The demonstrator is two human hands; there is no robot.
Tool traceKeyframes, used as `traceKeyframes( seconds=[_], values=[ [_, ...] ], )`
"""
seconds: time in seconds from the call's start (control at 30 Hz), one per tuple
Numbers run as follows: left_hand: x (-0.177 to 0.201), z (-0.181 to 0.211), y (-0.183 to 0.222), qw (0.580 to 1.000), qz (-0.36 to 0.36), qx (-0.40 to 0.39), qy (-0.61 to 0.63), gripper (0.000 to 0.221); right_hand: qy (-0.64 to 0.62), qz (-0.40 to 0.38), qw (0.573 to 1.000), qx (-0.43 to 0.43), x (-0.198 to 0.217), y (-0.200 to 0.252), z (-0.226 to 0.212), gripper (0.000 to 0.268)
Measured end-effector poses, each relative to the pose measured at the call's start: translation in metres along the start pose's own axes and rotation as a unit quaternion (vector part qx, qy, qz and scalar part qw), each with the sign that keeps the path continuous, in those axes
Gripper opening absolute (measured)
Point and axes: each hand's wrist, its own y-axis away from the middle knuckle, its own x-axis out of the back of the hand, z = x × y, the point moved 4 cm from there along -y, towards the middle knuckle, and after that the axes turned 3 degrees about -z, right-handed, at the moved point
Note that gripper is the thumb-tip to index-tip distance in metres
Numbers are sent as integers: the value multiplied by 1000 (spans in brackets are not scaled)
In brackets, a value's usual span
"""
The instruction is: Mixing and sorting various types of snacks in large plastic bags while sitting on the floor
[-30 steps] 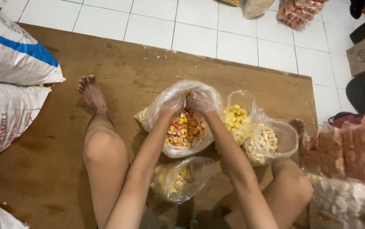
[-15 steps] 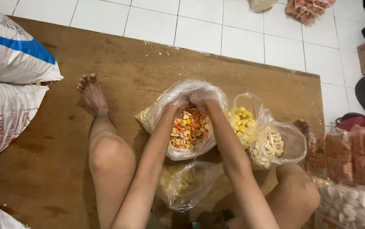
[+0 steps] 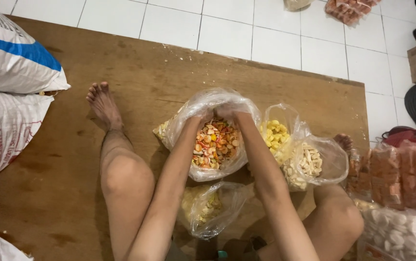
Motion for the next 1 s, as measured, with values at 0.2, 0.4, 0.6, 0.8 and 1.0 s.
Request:
traceKeyframes(
  seconds=[0.2, 0.4, 0.6, 0.8, 1.0],
  values=[
    [3, -10, -5, 999, -4, -2, 37, 54, 12, -28, 999, 23, 8, 5, -9, 16],
    [-6, -25, -1, 997, -11, -5, 74, 53, 24, -57, 997, 44, -22, 2, 0, 25],
    [-11, -42, 15, 994, -12, -6, 107, 52, -102, 45, 975, -191, -17, 28, -3, 60],
    [-17, -70, -19, 997, 10, -3, -82, 54, -222, 125, 959, -124, 14, 71, -31, 51],
    [1, -42, 10, 926, 4, -23, -376, 59, -337, 103, 935, -43, 57, 151, -80, 60]
  ],
)
